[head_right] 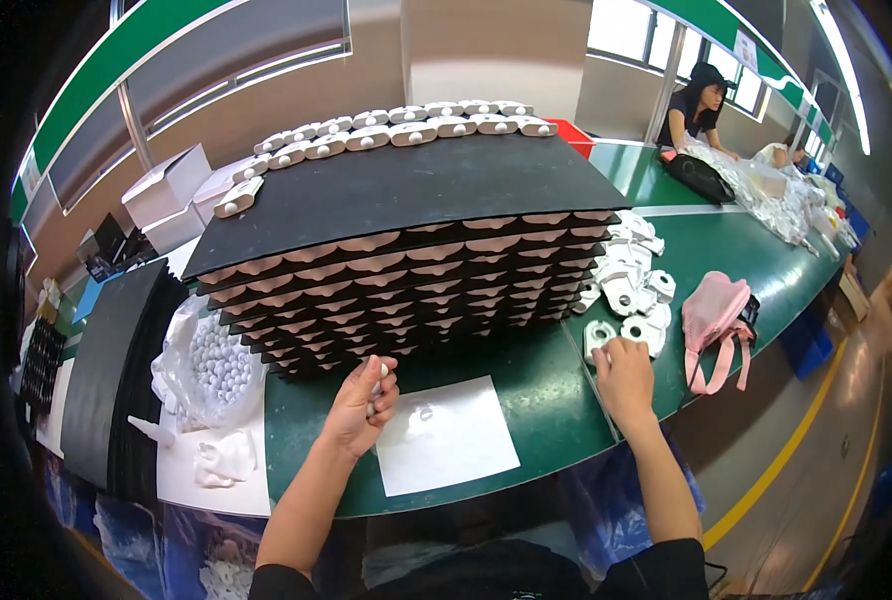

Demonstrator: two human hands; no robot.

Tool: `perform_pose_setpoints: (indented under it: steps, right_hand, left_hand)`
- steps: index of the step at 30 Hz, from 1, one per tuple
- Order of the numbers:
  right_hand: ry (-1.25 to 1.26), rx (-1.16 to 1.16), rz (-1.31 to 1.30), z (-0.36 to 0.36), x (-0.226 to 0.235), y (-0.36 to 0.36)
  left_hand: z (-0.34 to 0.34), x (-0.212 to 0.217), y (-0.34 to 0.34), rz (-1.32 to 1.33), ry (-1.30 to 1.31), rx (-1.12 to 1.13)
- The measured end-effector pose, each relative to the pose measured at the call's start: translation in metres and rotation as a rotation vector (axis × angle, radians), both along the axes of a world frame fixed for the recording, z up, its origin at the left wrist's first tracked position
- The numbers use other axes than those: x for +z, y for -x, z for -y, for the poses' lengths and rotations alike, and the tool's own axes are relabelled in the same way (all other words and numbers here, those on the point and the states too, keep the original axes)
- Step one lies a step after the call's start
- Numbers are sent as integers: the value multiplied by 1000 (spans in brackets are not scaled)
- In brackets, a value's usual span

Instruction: Assembling small plastic light fixture housings by applying glue and joining components.

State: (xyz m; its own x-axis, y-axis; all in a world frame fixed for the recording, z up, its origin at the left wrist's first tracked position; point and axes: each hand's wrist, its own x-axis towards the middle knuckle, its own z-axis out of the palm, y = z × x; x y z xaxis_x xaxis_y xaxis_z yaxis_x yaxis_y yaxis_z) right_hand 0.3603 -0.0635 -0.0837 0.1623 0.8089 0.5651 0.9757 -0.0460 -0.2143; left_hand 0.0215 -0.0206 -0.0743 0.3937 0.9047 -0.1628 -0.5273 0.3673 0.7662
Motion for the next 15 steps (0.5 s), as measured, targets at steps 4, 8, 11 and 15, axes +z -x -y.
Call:
perform_pose_setpoints:
  steps: [4,8,11,15]
  right_hand:
    - [305,37,-170,24,22,11]
    - [413,87,-317,34,36,6]
    - [496,226,-314,38,53,21]
    - [536,467,-358,36,68,52]
  left_hand:
    - [3,3,1,50,-97,-60]
    - [6,9,-5,151,-131,-140]
    - [7,14,-4,162,-127,-141]
    - [4,7,0,102,-160,-92]
